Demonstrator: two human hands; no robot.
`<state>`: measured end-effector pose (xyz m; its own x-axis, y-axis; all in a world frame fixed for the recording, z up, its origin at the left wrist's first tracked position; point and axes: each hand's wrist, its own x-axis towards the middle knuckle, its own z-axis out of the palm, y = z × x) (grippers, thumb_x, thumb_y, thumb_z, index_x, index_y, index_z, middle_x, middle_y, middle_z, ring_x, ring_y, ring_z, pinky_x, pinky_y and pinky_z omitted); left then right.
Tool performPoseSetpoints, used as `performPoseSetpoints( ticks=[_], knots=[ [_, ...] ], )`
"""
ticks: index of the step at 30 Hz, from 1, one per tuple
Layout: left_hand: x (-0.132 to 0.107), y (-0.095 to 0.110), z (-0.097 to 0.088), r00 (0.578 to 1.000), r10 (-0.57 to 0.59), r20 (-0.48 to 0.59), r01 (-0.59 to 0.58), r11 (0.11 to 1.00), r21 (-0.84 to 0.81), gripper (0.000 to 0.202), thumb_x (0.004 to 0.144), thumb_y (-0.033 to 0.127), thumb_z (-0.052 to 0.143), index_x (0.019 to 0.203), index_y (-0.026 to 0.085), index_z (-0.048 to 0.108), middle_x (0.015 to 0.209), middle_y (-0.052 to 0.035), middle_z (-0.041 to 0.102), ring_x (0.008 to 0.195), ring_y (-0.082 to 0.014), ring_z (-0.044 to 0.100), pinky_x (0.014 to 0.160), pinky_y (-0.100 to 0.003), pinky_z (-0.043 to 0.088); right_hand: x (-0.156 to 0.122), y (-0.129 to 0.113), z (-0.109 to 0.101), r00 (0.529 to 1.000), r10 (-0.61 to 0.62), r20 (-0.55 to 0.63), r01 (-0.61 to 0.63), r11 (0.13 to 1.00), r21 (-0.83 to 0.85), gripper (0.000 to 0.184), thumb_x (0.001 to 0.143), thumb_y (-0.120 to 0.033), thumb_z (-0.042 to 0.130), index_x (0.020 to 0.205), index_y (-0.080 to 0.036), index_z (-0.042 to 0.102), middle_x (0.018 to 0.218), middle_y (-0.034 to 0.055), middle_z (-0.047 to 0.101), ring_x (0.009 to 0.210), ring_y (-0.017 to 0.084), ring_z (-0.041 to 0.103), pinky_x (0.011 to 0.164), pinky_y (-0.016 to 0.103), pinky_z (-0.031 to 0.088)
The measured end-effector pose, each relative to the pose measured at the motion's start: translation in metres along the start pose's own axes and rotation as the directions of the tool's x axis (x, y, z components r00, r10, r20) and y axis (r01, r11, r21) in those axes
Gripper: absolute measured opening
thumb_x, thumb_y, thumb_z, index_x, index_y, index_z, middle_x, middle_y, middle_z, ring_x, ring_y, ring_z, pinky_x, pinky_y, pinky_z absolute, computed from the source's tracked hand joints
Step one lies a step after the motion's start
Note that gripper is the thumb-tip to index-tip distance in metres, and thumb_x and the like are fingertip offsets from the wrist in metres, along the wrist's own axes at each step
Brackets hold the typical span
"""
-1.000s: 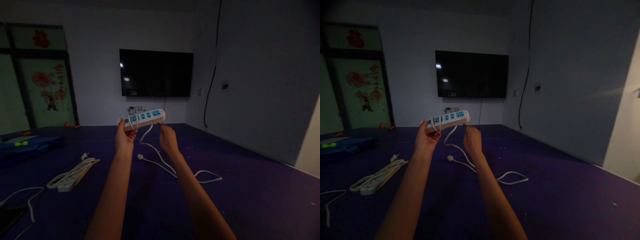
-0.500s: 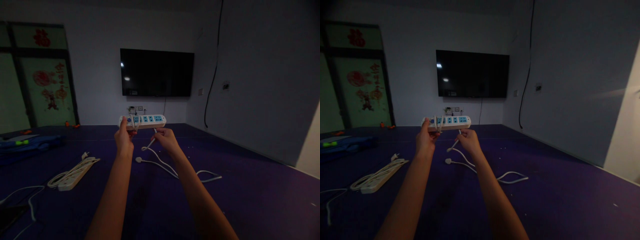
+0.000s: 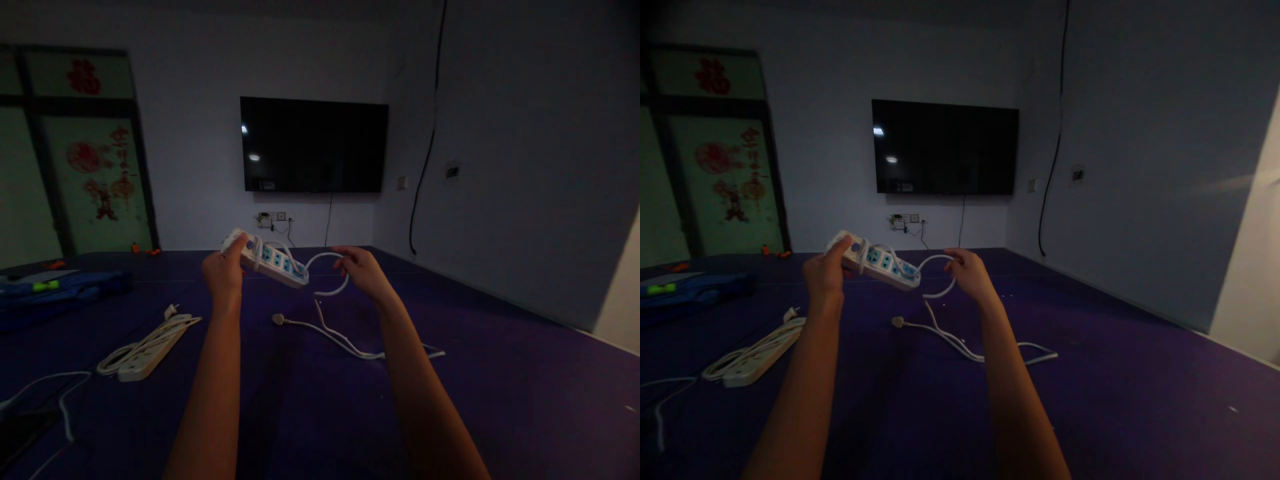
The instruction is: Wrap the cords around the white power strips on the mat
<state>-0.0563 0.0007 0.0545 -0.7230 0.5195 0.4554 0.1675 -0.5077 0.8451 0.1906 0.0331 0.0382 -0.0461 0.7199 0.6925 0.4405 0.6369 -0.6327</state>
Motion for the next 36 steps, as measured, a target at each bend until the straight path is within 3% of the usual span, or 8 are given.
performPoseSetpoints(
  ticks=[6, 10, 13, 17, 22, 25, 30, 36],
  knots=[
    [-0.013, 0.021, 0.003, 0.931, -0.233, 0.281, 0.333, 0.86, -0.388, 0.029, 0.057, 0.043, 0.066, 0.065, 0.016, 0.059, 0.051, 0.0024, 0.052, 0.04, -0.0103, 0.046, 0.036, -0.021, 0.032, 0.005, 0.04, -0.007, 0.999, 0.038, -0.023, -0.044, 0.942, -0.332, 0.044, 0.074, -0.005, 0.041, 0.108, -0.015, 0.067, 0.086, 0.0064, 0.072, 0.074, 0.015, 0.064, 0.064, 0.023, 0.045],
    [-0.02, 0.03, 0.005, 0.854, -0.313, 0.416, 0.512, 0.653, -0.559, 0.024, 0.063, 0.039, 0.064, 0.074, 0.019, 0.058, 0.062, 0.0015, 0.059, 0.051, -0.012, 0.057, 0.044, -0.022, 0.042, 0.002, 0.055, 0.009, 0.953, 0.199, 0.229, -0.08, 0.893, -0.442, 0.044, 0.072, -0.003, 0.046, 0.107, -0.016, 0.07, 0.09, 0.0071, 0.073, 0.083, 0.018, 0.065, 0.068, 0.023, 0.046],
    [-0.018, 0.025, 0.008, 0.838, -0.405, 0.366, 0.546, 0.615, -0.569, 0.027, 0.066, 0.044, 0.064, 0.07, 0.019, 0.055, 0.055, 0.0038, 0.053, 0.041, -0.0074, 0.047, 0.042, -0.02, 0.04, -0.002, 0.058, 0.026, 0.833, 0.287, 0.473, -0.036, 0.881, -0.473, 0.04, 0.069, -0.003, 0.052, 0.102, -0.016, 0.072, 0.089, 0.0064, 0.073, 0.08, 0.017, 0.066, 0.067, 0.022, 0.047],
    [-0.014, 0.015, 0.012, 0.866, -0.434, 0.249, 0.495, 0.671, -0.552, 0.031, 0.068, 0.048, 0.065, 0.068, 0.018, 0.053, 0.05, 0.0057, 0.049, 0.033, -0.0028, 0.034, 0.037, -0.017, 0.034, -0.005, 0.044, 0.038, 0.694, 0.187, 0.695, 0.074, 0.942, -0.328, 0.028, 0.075, -0.014, 0.057, 0.098, -0.017, 0.073, 0.091, 0.0038, 0.073, 0.083, 0.018, 0.065, 0.075, 0.025, 0.048],
    [-0.018, 0.012, 0.017, 0.885, -0.432, 0.177, 0.456, 0.721, -0.522, 0.033, 0.066, 0.048, 0.066, 0.067, 0.017, 0.054, 0.05, 0.0045, 0.051, 0.035, -0.0047, 0.041, 0.034, -0.016, 0.026, -0.006, 0.004, 0.034, 0.843, -0.011, 0.537, 0.088, 0.989, -0.118, 0.042, 0.093, -0.039, 0.037, 0.097, -0.014, 0.071, 0.095, 0.0076, 0.072, 0.089, 0.02, 0.064, 0.086, 0.035, 0.046],
    [-0.023, 0.013, 0.021, 0.918, -0.38, 0.11, 0.38, 0.769, -0.514, 0.036, 0.061, 0.05, 0.069, 0.064, 0.016, 0.055, 0.05, 0.0039, 0.051, 0.034, -0.0049, 0.04, 0.033, -0.018, 0.024, -0.012, -0.016, 0.037, 0.837, -0.059, 0.545, 0.081, 0.997, -0.017, 0.043, 0.09, -0.043, 0.045, 0.118, -0.015, 0.063, 0.115, 0.0107, 0.066, 0.099, 0.021, 0.061, 0.089, 0.036, 0.046],
    [-0.025, 0.009, 0.024, 0.973, -0.226, 0.055, 0.226, 0.858, -0.462, 0.041, 0.057, 0.055, 0.069, 0.058, 0.015, 0.057, 0.046, 0.0031, 0.049, 0.035, -0.0066, 0.039, 0.035, -0.021, 0.026, -0.022, -0.031, 0.043, 0.716, -0.036, 0.697, 0.092, 0.995, -0.044, 0.096, 0.064, -0.017, 0.076, 0.146, -0.014, 0.027, 0.127, 0.0168, 0.056, 0.096, 0.02, 0.06, 0.08, 0.032, 0.05],
    [-0.01, 0.002, 0.003, 0.999, 0.036, -0.024, -0.038, 0.993, -0.112, 0.036, 0.058, 0.051, 0.069, 0.054, 0.017, 0.06, 0.049, -0.0017, 0.055, 0.048, -0.015, 0.052, 0.042, -0.024, 0.034, -0.026, -0.047, 0.015, 0.545, -0.148, 0.825, 0.113, 0.988, 0.102, 0.056, 0.068, -0.009, 0.067, 0.122, -0.02, 0.061, 0.1, 0.0037, 0.069, 0.064, 0.008, 0.055, 0.056, 0.019, 0.045]
  ],
)
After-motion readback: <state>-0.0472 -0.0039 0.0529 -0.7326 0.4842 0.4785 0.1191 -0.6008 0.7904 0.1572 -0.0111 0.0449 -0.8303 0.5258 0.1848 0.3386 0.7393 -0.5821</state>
